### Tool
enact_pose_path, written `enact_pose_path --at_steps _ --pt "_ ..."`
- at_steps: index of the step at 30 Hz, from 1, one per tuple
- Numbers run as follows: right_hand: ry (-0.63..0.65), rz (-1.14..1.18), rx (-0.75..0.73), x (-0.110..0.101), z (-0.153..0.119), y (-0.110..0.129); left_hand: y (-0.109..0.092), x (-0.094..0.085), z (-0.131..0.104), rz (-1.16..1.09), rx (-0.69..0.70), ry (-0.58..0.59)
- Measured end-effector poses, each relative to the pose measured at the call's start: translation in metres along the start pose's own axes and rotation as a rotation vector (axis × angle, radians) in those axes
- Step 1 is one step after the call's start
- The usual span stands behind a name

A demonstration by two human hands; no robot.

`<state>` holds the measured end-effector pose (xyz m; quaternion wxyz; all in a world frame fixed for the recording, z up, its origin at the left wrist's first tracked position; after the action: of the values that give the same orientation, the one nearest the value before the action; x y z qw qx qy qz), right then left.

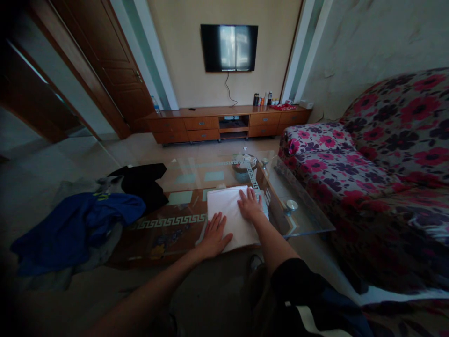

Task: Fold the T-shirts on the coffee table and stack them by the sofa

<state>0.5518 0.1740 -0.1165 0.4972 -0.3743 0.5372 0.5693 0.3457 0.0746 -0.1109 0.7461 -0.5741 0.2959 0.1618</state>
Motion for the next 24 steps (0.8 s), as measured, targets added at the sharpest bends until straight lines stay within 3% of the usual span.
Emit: enact_pose_path --at_steps 3,6,8,10,13,16,20,24 --pt "-0.019 -0.036 0.054 0.0 0.0 0.006 -0.007 0.0 -0.003 -0.117 -0.059 0.054" --pt "-0.062 -0.041 0.321 0.003 -0.005 0.006 -0.018 -0.013 0.005 -0.162 0.005 0.09" --pt "-0.054 -0.014 0.42 0.008 -0.009 0.009 -0.022 -0.027 0.015 -0.123 0.091 0.093" --pt "-0.014 0.03 0.346 0.012 -0.008 0.016 -0.02 -0.041 0.023 0.004 0.195 0.096" --pt "0.08 0.113 0.086 0.011 -0.003 0.026 -0.009 -0.056 0.031 0.314 0.332 0.146" --pt "0.137 0.158 -0.087 0.002 -0.001 0.034 0.011 -0.066 0.034 0.51 0.359 0.232" --pt "0.153 0.07 -0.091 -0.014 -0.017 0.057 0.028 -0.072 0.033 0.531 0.348 0.294" --pt "0.246 0.055 -0.134 -0.014 -0.061 0.098 0.038 -0.073 0.032 0.558 0.312 0.27"
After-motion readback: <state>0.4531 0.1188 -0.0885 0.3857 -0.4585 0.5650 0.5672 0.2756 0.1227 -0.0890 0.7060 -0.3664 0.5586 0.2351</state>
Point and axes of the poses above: each hand's wrist, its own z-axis towards the middle knuckle, its own x-axis out of the palm, y = z × x, the point moved 6 cm from there along z, towards the middle knuckle, and after that the axes turned 13 degrees about -y, right-handed, at the moved point
